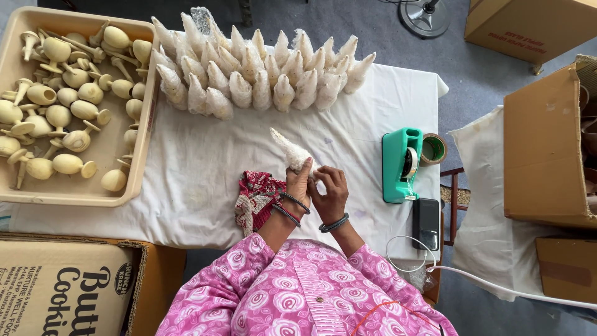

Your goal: The person wraps wooden ornaments in bubble wrap and secures them with adhesive tape before placing them on a table.

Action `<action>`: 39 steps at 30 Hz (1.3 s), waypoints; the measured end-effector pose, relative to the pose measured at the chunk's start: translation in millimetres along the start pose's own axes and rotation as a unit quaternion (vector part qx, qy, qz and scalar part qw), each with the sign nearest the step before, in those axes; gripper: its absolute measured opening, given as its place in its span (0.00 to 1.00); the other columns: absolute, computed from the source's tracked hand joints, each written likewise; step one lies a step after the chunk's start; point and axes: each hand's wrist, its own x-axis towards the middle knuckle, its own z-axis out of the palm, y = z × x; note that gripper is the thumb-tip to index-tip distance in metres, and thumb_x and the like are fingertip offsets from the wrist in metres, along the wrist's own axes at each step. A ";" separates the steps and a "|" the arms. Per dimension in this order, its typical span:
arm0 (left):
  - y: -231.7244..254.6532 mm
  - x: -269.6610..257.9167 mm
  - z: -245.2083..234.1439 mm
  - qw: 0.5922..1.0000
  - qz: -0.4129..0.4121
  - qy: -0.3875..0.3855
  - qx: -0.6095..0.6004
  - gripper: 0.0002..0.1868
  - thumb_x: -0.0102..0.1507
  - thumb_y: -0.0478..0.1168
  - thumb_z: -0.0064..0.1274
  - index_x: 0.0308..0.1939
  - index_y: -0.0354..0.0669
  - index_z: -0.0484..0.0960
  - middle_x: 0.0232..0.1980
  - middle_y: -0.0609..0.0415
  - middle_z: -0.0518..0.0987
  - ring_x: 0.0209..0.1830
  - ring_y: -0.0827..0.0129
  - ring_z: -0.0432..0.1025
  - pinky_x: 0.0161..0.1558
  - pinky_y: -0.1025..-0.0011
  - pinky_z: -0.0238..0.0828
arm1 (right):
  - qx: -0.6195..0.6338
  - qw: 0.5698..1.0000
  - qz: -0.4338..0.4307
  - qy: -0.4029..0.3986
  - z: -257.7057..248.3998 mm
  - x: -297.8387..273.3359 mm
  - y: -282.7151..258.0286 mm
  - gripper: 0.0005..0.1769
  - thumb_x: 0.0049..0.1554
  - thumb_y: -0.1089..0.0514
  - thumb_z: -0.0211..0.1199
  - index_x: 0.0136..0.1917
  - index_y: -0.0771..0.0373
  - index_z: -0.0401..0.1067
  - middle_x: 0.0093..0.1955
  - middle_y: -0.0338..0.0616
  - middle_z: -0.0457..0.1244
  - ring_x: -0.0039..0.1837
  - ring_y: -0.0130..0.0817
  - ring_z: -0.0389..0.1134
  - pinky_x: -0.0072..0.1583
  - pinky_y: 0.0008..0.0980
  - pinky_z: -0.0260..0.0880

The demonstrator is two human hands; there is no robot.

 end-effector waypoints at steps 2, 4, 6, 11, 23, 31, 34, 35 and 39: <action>3.0 -3.8 4.0 1.000 0.006 -0.007 0.008 0.24 0.63 0.37 0.63 0.58 0.45 0.68 0.47 0.60 0.74 0.40 0.78 0.70 0.37 0.79 0.73 | -0.046 0.999 -0.011 -0.004 0.5 2.4 -4.6 0.14 0.49 0.65 0.72 0.50 0.61 0.75 0.53 0.43 0.67 0.56 0.45 0.68 0.55 0.42 0.68; 8.5 -9.0 9.1 1.000 0.011 -0.015 0.018 0.24 0.63 0.37 0.63 0.58 0.44 0.67 0.48 0.59 0.75 0.42 0.77 0.71 0.39 0.79 0.75 | -0.092 0.996 -0.021 -0.008 0.9 2.2 -3.6 0.13 0.48 0.66 0.72 0.48 0.61 0.75 0.52 0.44 0.67 0.56 0.45 0.67 0.54 0.44 0.66; 18.0 -14.2 16.3 0.997 0.017 -0.031 0.075 0.29 0.60 0.32 0.65 0.57 0.46 0.62 0.50 0.57 0.76 0.45 0.73 0.75 0.43 0.75 0.79 | -0.029 0.999 0.005 -0.040 1.9 1.6 3.0 0.17 0.49 0.67 0.70 0.53 0.65 0.73 0.58 0.50 0.66 0.61 0.49 0.66 0.60 0.45 0.68; 28.9 4.9 0.3 0.996 -0.053 -0.043 0.056 0.26 0.61 0.33 0.64 0.58 0.43 0.68 0.51 0.53 0.78 0.45 0.67 0.77 0.38 0.70 0.74 | 0.295 0.940 0.157 -0.074 -5.4 -2.4 26.9 0.28 0.52 0.62 0.72 0.66 0.60 0.71 0.66 0.47 0.64 0.68 0.39 0.66 0.64 0.36 0.69; 9.4 15.1 -10.5 0.989 -0.142 -0.025 -0.025 0.22 0.62 0.37 0.63 0.57 0.36 0.73 0.49 0.49 0.80 0.45 0.60 0.79 0.43 0.61 0.82 | 0.111 0.989 0.093 -0.013 0.9 -12.9 15.4 0.34 0.52 0.62 0.75 0.70 0.59 0.70 0.67 0.47 0.62 0.66 0.39 0.67 0.57 0.35 0.73; -1.7 3.0 -1.1 0.993 -0.089 -0.076 0.011 0.24 0.61 0.32 0.61 0.59 0.42 0.70 0.50 0.53 0.79 0.47 0.65 0.77 0.43 0.67 0.79 | 0.025 0.987 0.157 0.032 9.1 2.1 3.5 0.20 0.47 0.61 0.72 0.52 0.64 0.69 0.55 0.47 0.64 0.54 0.41 0.70 0.50 0.35 0.72; 0.6 1.5 0.4 0.995 -0.042 -0.086 0.041 0.25 0.62 0.30 0.62 0.60 0.37 0.70 0.51 0.52 0.78 0.49 0.67 0.75 0.48 0.70 0.78 | 0.023 0.989 0.137 0.059 11.6 4.4 4.0 0.17 0.49 0.63 0.72 0.49 0.65 0.68 0.51 0.47 0.65 0.51 0.42 0.70 0.51 0.36 0.72; 3.4 -1.9 3.1 0.995 -0.031 -0.082 0.054 0.26 0.61 0.30 0.62 0.61 0.38 0.69 0.52 0.53 0.78 0.50 0.68 0.75 0.49 0.71 0.78 | 0.028 0.990 0.122 0.062 12.2 3.7 6.4 0.16 0.49 0.63 0.71 0.48 0.65 0.68 0.50 0.48 0.65 0.51 0.43 0.70 0.52 0.37 0.72; 4.2 -6.7 3.6 0.993 -0.011 -0.087 0.075 0.29 0.61 0.28 0.61 0.63 0.39 0.66 0.54 0.53 0.76 0.52 0.68 0.74 0.53 0.71 0.77 | 0.023 0.993 0.092 0.067 13.2 -0.4 14.7 0.15 0.48 0.65 0.70 0.46 0.65 0.67 0.49 0.49 0.65 0.50 0.46 0.70 0.51 0.39 0.71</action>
